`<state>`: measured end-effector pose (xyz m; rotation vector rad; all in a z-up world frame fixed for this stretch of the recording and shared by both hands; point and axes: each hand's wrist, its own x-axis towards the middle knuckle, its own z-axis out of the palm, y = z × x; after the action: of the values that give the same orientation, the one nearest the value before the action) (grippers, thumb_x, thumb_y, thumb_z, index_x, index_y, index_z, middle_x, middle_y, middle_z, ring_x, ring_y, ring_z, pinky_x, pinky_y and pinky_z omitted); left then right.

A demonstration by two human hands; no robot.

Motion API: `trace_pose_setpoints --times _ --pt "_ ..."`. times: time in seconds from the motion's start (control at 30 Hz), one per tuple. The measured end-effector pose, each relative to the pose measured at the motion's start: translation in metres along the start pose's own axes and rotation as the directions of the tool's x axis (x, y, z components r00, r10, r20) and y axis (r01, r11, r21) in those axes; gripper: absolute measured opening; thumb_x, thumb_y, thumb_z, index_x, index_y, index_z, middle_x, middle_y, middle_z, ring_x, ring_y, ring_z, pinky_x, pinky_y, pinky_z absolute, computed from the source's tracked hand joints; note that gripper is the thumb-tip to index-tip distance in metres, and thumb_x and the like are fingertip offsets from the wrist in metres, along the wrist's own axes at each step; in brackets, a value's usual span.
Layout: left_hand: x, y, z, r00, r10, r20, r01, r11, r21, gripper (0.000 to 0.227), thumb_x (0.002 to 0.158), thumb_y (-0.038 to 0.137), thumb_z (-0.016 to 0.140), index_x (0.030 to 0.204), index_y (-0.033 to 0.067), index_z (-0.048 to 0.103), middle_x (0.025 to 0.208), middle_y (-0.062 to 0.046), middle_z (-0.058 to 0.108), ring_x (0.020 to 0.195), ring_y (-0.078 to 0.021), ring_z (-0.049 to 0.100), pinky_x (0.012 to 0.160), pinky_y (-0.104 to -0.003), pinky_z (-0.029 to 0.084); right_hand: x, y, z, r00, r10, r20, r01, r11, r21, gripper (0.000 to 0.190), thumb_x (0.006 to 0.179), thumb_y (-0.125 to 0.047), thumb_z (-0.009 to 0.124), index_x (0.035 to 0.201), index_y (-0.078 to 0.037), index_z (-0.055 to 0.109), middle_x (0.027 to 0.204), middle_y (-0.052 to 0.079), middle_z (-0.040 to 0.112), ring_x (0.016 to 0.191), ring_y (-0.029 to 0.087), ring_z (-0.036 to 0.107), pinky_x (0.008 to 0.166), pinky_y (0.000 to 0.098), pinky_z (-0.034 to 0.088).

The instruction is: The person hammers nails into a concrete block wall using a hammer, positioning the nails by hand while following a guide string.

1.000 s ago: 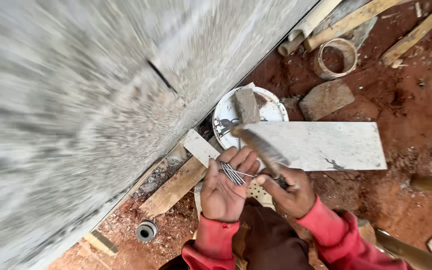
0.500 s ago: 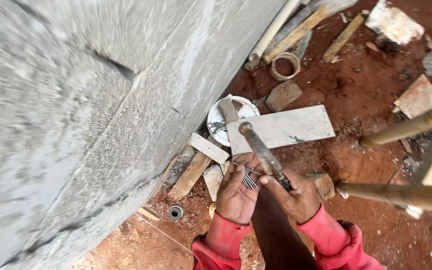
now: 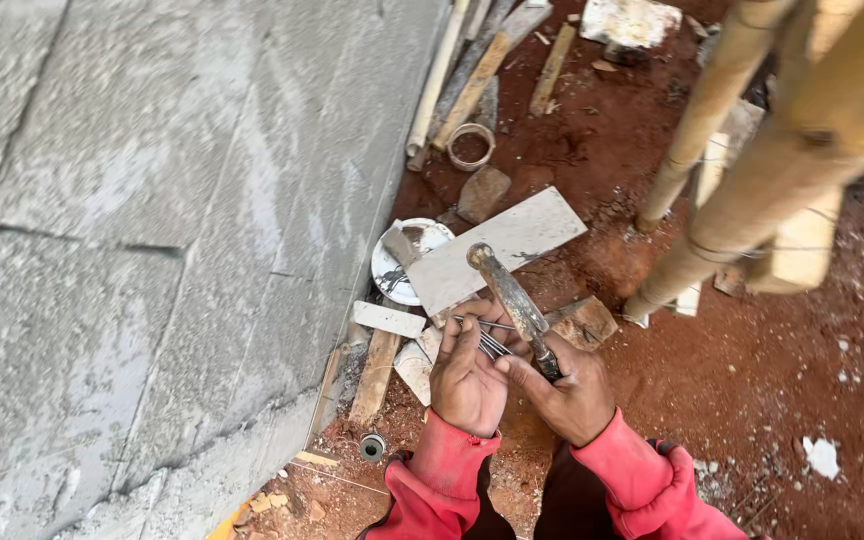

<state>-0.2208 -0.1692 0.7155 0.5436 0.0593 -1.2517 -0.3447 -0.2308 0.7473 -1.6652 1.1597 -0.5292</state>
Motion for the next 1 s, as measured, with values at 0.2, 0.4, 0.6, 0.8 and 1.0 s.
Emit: trace_pose_setpoints --times 0.2,0.4,0.6,0.8,1.0 --pt "-0.009 -0.062 0.029 0.996 -0.065 0.061 0.061 0.995 0.074 0.021 0.109 0.019 0.046 0.124 0.0065 0.053 0.139 -0.018 0.062 0.112 -0.0236 0.059 0.084 -0.032 0.049 -0.025 0.032 -0.062 1.000 0.012 -0.029 -0.007 0.990 0.140 0.019 0.084 -0.021 0.081 0.095 -0.005 0.077 0.073 0.008 0.075 0.061 0.010 0.066 0.056 0.0299 0.053" --pt "-0.026 -0.150 0.053 0.963 -0.190 -0.192 0.219 0.965 0.147 0.033 0.101 0.019 0.041 0.131 0.0087 0.048 0.141 -0.027 0.057 0.127 -0.0371 0.061 0.107 -0.049 0.049 -0.056 0.086 -0.150 0.994 0.023 0.109 -0.044 0.982 0.186 0.031 0.086 -0.025 0.073 0.110 -0.006 0.075 0.070 0.011 0.068 0.058 0.014 0.061 0.057 0.0320 0.052" --pt "-0.003 -0.274 0.049 0.935 -0.249 -0.254 0.249 0.968 -0.032 0.031 0.105 0.023 0.045 0.123 0.0021 0.056 0.123 -0.020 0.067 0.119 -0.0347 0.065 0.110 -0.054 0.049 -0.071 0.163 -0.267 0.981 0.045 0.189 -0.083 0.977 0.196 0.025 0.092 -0.028 0.072 0.098 -0.004 0.072 0.067 0.012 0.060 0.057 0.022 0.055 0.056 0.0356 0.050" --pt "0.046 -0.379 0.073 0.848 -0.396 -0.353 0.420 0.908 -0.010 0.026 0.102 0.031 0.049 0.098 0.0097 0.063 0.077 -0.002 0.062 0.076 -0.0212 0.064 0.083 -0.045 0.058 -0.066 0.225 -0.392 0.982 0.139 0.129 -0.161 0.970 0.180 0.020 0.090 -0.028 0.072 0.089 -0.008 0.070 0.059 0.001 0.062 0.051 0.010 0.059 0.048 0.0304 0.047" --pt "0.097 -0.434 0.124 0.817 -0.538 -0.209 0.563 0.822 0.087 0.044 0.105 0.052 0.051 0.084 0.0133 0.055 0.058 0.005 0.046 0.050 -0.0114 0.049 0.057 -0.033 0.048 -0.024 0.245 -0.470 0.954 0.295 -0.060 -0.229 0.840 0.491 0.009 0.093 -0.014 0.068 0.092 -0.005 0.071 0.056 -0.006 0.050 0.043 0.005 0.044 0.039 0.0254 0.033"
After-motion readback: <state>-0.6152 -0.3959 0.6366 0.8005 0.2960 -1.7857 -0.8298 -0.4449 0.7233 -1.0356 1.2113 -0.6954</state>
